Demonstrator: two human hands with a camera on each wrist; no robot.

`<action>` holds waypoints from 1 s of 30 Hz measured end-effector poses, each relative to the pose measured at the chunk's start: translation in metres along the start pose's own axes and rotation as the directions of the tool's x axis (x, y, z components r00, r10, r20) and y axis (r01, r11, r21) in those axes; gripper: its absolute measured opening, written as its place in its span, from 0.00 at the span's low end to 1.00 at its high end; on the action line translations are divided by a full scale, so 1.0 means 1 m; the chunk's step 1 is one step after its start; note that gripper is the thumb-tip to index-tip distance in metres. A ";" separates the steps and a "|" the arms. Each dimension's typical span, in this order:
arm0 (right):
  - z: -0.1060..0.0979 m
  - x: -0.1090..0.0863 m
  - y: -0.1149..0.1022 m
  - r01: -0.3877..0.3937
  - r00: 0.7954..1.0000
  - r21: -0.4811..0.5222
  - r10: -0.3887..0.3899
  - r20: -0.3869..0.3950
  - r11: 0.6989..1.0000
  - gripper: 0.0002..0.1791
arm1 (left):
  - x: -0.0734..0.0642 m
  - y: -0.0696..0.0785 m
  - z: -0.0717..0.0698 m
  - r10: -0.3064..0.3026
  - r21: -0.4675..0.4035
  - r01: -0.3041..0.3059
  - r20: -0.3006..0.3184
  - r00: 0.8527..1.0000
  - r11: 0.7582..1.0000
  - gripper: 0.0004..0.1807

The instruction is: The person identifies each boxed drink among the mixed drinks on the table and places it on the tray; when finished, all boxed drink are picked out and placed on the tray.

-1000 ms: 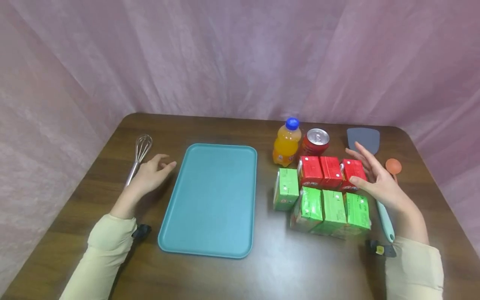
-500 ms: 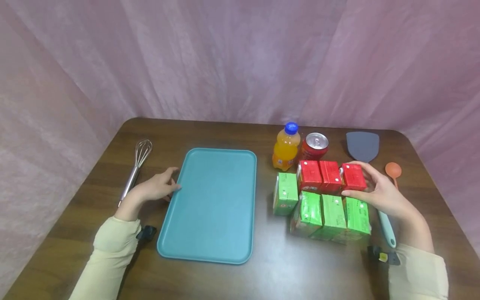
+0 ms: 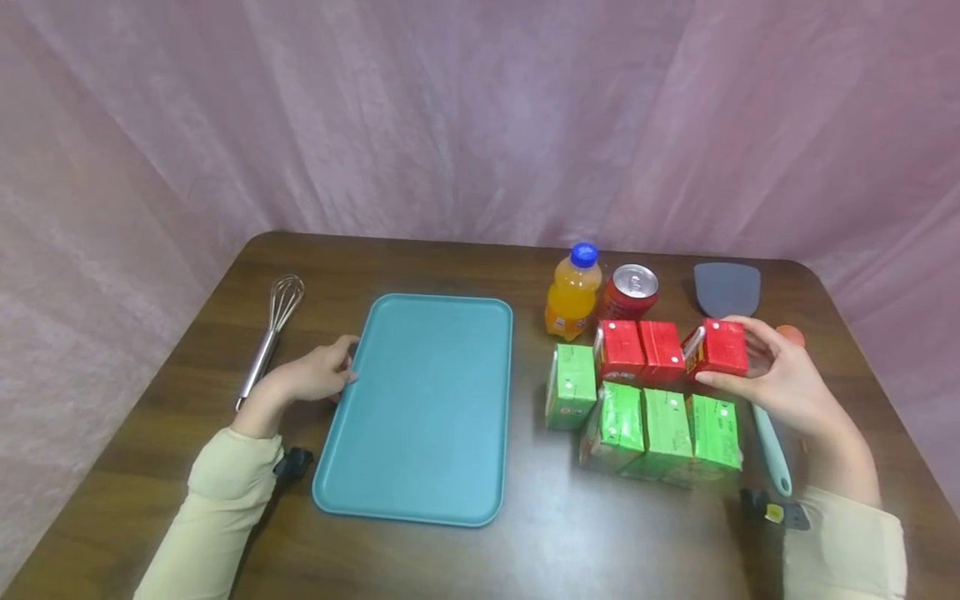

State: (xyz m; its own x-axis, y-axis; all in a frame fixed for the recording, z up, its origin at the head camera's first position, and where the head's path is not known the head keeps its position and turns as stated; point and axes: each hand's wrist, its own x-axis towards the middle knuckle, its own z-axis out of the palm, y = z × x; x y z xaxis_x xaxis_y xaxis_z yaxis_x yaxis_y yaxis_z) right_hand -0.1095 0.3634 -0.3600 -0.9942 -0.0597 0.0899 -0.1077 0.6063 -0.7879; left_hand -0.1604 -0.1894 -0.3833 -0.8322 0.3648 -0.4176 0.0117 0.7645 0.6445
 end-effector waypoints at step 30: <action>-0.020 0.005 -0.122 0.324 0.833 0.424 -0.043 -0.552 0.846 0.35 | 0.001 -0.002 0.000 -0.008 0.018 0.008 -0.010 1.000 1.000 0.32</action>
State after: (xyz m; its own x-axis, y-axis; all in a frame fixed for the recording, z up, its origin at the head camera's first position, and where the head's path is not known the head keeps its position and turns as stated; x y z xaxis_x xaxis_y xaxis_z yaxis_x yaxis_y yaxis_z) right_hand -0.1007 0.3052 -0.2509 -0.8194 0.3620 0.4445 -0.4165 0.1570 -0.8955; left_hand -0.1610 -0.1903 -0.3847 -0.8376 0.3535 -0.4164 0.0150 0.7770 0.6294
